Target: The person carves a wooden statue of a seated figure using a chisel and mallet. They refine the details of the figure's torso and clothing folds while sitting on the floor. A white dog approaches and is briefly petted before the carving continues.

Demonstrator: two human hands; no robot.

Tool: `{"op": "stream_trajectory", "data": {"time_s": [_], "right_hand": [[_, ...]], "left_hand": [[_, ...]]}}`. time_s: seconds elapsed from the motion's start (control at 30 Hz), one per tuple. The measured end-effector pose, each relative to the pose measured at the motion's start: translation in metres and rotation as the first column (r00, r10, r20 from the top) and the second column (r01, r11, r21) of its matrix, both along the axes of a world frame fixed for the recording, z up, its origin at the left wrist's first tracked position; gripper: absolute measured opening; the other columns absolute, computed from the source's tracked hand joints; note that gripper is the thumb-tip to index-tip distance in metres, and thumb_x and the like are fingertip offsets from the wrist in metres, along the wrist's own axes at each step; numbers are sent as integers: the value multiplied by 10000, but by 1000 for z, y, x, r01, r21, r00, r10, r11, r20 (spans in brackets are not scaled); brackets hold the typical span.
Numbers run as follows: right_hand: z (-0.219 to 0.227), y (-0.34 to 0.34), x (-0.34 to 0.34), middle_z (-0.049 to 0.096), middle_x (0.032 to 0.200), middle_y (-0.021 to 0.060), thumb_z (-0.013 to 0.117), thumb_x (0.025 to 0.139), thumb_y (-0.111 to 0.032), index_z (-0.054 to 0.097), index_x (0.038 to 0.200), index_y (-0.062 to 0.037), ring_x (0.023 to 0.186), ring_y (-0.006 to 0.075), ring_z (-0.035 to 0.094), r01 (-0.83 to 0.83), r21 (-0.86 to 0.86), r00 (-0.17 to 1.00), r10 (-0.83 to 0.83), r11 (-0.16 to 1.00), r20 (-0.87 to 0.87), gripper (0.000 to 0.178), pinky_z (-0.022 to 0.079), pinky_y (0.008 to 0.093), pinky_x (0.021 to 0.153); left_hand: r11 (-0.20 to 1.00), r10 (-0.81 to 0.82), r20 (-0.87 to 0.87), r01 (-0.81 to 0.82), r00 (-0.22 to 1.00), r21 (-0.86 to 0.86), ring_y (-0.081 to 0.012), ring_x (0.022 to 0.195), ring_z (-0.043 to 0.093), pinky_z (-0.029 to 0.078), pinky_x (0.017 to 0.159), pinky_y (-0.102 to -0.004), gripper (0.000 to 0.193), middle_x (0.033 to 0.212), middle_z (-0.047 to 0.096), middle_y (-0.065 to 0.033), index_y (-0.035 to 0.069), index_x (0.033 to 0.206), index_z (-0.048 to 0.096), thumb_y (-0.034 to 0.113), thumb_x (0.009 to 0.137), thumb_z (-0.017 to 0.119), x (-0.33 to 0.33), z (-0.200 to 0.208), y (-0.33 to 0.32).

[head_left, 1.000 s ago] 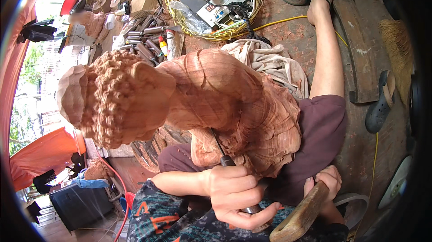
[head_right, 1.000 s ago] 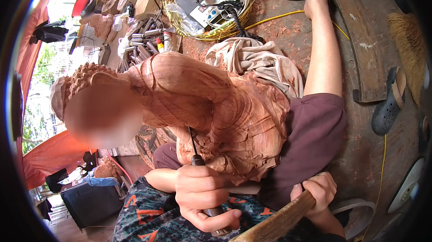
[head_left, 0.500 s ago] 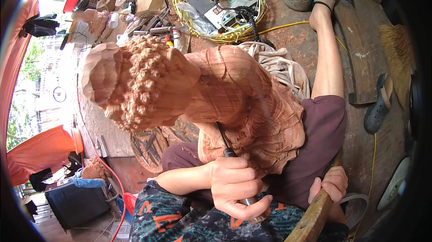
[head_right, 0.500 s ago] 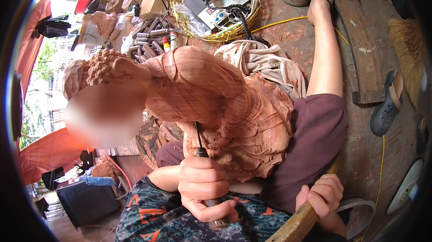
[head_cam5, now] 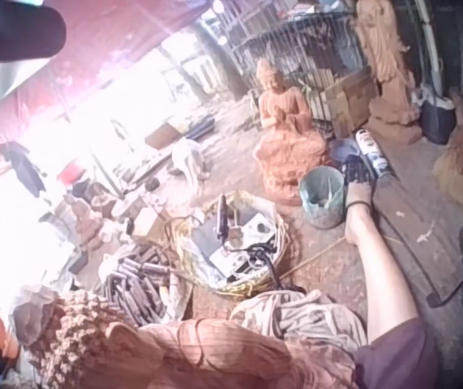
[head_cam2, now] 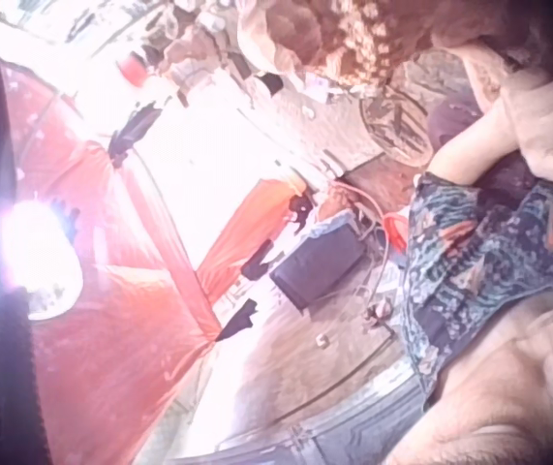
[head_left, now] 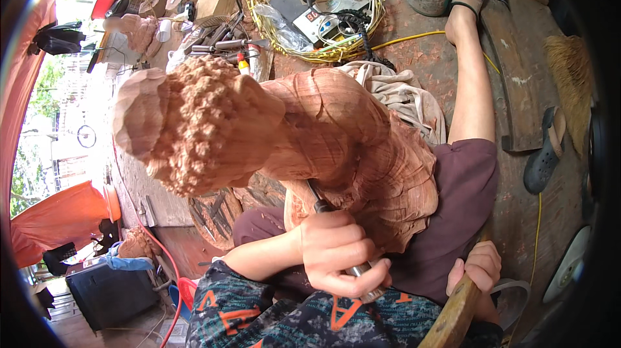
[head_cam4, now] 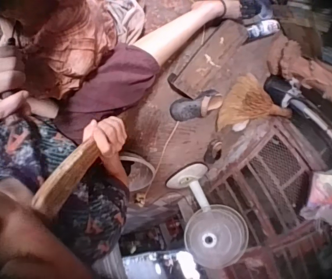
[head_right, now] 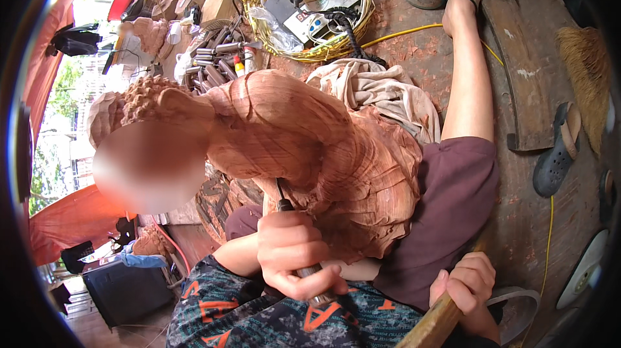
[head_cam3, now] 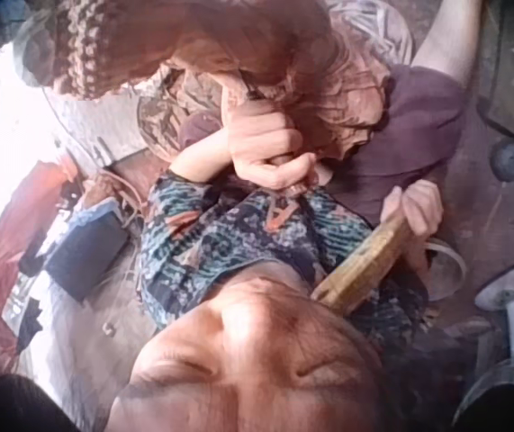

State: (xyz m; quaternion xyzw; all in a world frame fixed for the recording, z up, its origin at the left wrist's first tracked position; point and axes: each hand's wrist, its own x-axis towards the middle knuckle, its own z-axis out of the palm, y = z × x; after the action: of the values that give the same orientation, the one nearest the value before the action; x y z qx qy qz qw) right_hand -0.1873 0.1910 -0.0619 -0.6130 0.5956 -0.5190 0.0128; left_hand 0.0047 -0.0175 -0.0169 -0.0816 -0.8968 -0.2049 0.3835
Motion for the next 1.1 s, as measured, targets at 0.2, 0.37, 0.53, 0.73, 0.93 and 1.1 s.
{"op": "stream_trajectory", "data": {"time_s": [0.2,0.37,0.53,0.73,0.93,1.1], "right_hand": [[-16,0,9,467,699,49,604,711,16,470,905,-46,528,192,459,69,159,989,-88,985,118,244,392,325,482],[-8,-3,5,403,732,43,570,713,38,428,965,-37,590,170,408,94,329,961,-172,939,215,299,354,303,536],[-8,2,1,386,801,46,555,724,41,420,980,-30,626,169,405,40,380,955,-148,924,257,298,355,293,569],[-12,1,2,389,803,50,541,723,45,425,983,-21,639,168,413,53,339,969,-131,939,211,293,360,289,583],[-16,12,6,391,785,54,547,719,48,426,980,-21,651,165,422,119,445,957,-222,888,188,295,359,282,605],[-11,6,10,392,778,58,529,718,87,424,988,-29,653,164,423,183,450,959,-259,874,112,311,362,281,627]], "left_hand": [[991,-132,-87,134,987,19,-108,509,412,301,445,-228,208,633,456,8,119,972,609,93,767,582,-14,10,33],[992,4,-22,-1,1000,124,-112,515,394,283,434,-233,275,662,455,-2,161,1017,573,148,746,614,-38,27,31],[982,118,-11,-115,993,153,-104,511,359,256,425,-228,310,615,368,20,87,927,642,120,620,641,-48,21,24],[980,150,-6,-148,989,135,-93,494,380,271,413,-212,251,613,406,18,95,905,655,103,655,649,-47,17,22],[988,112,-50,-106,992,117,-79,489,422,298,415,-190,165,604,453,14,97,884,644,109,720,639,-32,6,23],[999,40,-32,-40,999,21,-83,477,412,285,415,-198,137,592,447,17,95,857,609,115,725,641,-22,-1,20]]}}
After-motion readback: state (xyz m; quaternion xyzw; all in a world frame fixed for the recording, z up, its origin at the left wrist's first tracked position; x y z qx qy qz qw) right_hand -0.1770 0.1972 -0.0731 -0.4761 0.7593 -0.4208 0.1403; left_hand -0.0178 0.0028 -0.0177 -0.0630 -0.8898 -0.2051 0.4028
